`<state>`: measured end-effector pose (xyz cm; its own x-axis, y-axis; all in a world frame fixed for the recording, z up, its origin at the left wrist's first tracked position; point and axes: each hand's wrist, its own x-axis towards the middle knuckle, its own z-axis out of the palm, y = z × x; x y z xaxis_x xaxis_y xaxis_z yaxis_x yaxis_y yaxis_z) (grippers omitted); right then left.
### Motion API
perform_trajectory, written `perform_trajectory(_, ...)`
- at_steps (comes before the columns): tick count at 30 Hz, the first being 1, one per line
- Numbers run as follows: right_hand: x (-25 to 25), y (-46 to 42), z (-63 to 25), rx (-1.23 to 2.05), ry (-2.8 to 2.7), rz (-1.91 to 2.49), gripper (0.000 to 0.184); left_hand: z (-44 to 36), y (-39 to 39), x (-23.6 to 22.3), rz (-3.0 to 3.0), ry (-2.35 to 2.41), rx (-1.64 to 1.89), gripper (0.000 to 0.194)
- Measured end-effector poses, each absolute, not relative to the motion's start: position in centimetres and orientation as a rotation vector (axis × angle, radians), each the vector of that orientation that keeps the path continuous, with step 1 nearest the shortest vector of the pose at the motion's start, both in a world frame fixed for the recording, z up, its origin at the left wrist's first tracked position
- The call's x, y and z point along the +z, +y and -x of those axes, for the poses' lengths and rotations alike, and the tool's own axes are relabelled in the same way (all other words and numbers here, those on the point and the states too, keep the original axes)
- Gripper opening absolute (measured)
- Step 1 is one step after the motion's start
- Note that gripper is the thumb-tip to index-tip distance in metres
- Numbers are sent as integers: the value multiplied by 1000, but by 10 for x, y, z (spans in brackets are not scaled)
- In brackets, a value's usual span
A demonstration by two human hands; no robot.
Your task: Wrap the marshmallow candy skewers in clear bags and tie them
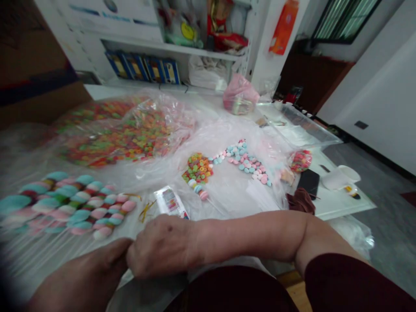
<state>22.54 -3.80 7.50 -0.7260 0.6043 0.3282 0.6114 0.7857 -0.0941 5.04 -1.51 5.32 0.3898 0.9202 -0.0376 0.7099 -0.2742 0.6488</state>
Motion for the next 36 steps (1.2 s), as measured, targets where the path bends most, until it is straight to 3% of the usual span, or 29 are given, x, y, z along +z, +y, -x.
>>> perform_trajectory(3, 70, -17, -214, 459, -2065, 1337, 16, -74, -28, 52, -2070, 1746, 926, 16)
perform_trajectory(6, 48, -8, -199, 872, -1626, 1390, 14, -87, -24, 44, -1496, 1565, 1227, 24)
perform_trajectory(8, 31, -12, -198, 917, -1506, 1359, 17, -84, -17, 37, -988, 1301, 1115, 36)
perform_trajectory(12, 7, -29, -220, 757, -1612, 1292, 16, -65, -23, 25, -503, 818, 481, 57)
perform_trajectory(16, 4, -41, -237, 833, -1767, 1302, 17, -59, -33, 14, -845, 732, 465, 38)
perform_trajectory(19, 6, -46, -243, 1568, -1315, 1403, 14, -53, -28, 9, -1390, 856, 566, 30)
perform_trajectory(21, 4, -50, -247, 2090, -1035, 1291, 24, -48, -24, 10, -1769, 876, 527, 35)
perform_trajectory(24, 2, -57, -253, 2354, -945, 1140, 36, -47, -24, 17, -2203, 879, 339, 39)
perform_trajectory(28, 15, -72, -260, 2030, -1208, 1357, 17, -62, -32, 22, -2410, 917, 324, 36)
perform_trajectory(32, 32, -79, -301, 1298, -1337, 1735, 20, -69, -30, 14, -2340, 1142, 805, 44)
perform_trajectory(36, 26, -76, -361, 405, -1353, 2174, 22, -61, -23, 2, -1975, 1342, 1064, 25)
